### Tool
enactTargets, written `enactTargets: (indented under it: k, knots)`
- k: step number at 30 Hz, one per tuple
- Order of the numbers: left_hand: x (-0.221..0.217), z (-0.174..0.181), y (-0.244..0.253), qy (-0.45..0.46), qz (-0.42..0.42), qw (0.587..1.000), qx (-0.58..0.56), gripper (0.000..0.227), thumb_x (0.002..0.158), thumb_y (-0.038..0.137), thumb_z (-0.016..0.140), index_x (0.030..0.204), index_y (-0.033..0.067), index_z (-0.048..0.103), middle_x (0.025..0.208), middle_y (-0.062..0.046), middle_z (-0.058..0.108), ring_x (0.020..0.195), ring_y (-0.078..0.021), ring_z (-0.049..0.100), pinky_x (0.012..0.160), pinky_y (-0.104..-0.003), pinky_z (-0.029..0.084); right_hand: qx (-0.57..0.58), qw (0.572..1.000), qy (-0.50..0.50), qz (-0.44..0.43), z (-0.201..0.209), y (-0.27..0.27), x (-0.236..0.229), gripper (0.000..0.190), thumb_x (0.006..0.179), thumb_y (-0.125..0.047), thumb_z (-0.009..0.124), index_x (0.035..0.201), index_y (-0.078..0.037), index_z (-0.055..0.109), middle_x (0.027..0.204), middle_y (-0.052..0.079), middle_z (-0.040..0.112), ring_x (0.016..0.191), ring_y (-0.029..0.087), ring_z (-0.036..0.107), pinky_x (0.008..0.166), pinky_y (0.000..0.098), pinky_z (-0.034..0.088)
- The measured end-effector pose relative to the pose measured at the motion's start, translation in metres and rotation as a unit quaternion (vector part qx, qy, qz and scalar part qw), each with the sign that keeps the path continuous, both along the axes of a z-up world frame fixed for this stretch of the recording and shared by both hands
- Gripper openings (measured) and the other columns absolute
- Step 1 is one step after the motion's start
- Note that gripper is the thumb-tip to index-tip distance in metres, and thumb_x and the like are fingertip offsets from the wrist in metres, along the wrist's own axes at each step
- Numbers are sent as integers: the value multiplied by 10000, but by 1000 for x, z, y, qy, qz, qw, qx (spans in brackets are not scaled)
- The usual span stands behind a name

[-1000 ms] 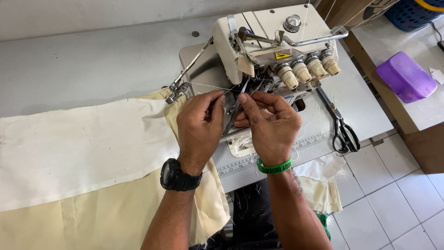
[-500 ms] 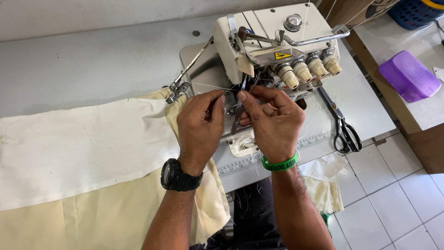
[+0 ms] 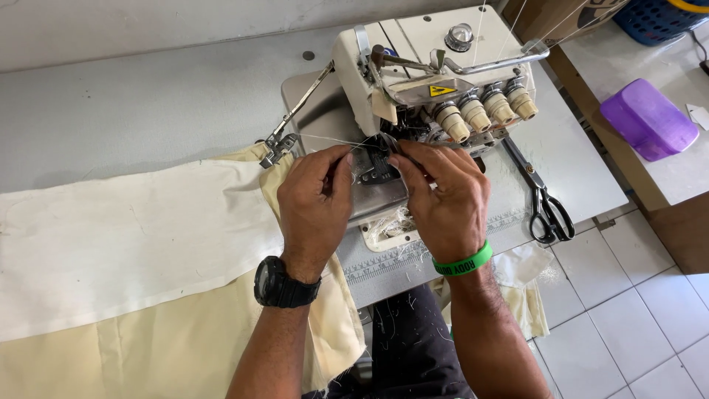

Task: Threading an industrial overlock sewing machine using tweezers to guide the thread through tension discs and guides.

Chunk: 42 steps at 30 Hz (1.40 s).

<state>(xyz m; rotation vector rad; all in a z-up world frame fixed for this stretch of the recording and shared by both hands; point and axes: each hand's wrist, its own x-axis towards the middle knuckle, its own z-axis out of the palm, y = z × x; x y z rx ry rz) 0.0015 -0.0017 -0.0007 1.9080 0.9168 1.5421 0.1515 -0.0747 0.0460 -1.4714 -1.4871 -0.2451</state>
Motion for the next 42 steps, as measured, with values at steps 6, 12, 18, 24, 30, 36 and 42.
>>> enactTargets:
  k: [6,12,18,24,30,36,42]
  knots:
    - [1,-3,1,-1,2,1000,3,112,1080,91,733,1169,64,795,944,-140,799,922,-336,779,659,-358,651,25,999,44,5,-14,-8,6,116,1016,-23,873,1116,21,835,928,216,818,695,272,773,601,351,611]
    - [1,1,0,7,6,1000,7,98,1074,71,736,1151,41,788,914,-159,789,901,-349,779,638,-377,653,51,997,54,-2,-13,0,2,148,1002,2,888,1131,41,826,922,220,815,691,274,783,583,351,623]
    - [2,-2,1,4,18,1000,17,87,1071,86,751,1141,58,793,903,-141,787,889,-338,777,637,-377,650,41,995,92,5,-12,0,2,138,995,-2,892,1112,41,833,889,219,814,749,304,819,637,370,658]
    - [2,0,0,-1,15,1000,14,86,1071,72,743,1138,53,793,898,-149,785,880,-340,775,637,-371,644,39,995,89,3,-8,5,4,147,986,-16,908,1105,33,837,878,219,815,783,317,832,649,376,664]
    - [1,0,1,4,13,999,30,88,1077,75,737,1146,54,787,920,-139,789,891,-336,782,663,-363,647,42,999,29,-8,-16,9,5,85,1002,-34,887,1075,-10,852,851,171,820,752,334,820,657,397,647]
    - [1,-2,1,5,21,1000,23,84,1073,90,748,1142,71,793,920,-133,793,884,-339,779,655,-381,648,30,1000,-8,3,-15,1,5,56,1050,-74,839,1081,-29,848,849,157,825,740,293,806,713,380,622]
    - [2,-7,2,-2,16,1000,22,112,1076,83,733,1167,65,795,967,-133,803,910,-325,782,677,-353,668,14,1000,-18,3,-8,-21,8,72,1011,-25,866,1069,4,834,853,168,816,744,322,802,660,382,605]
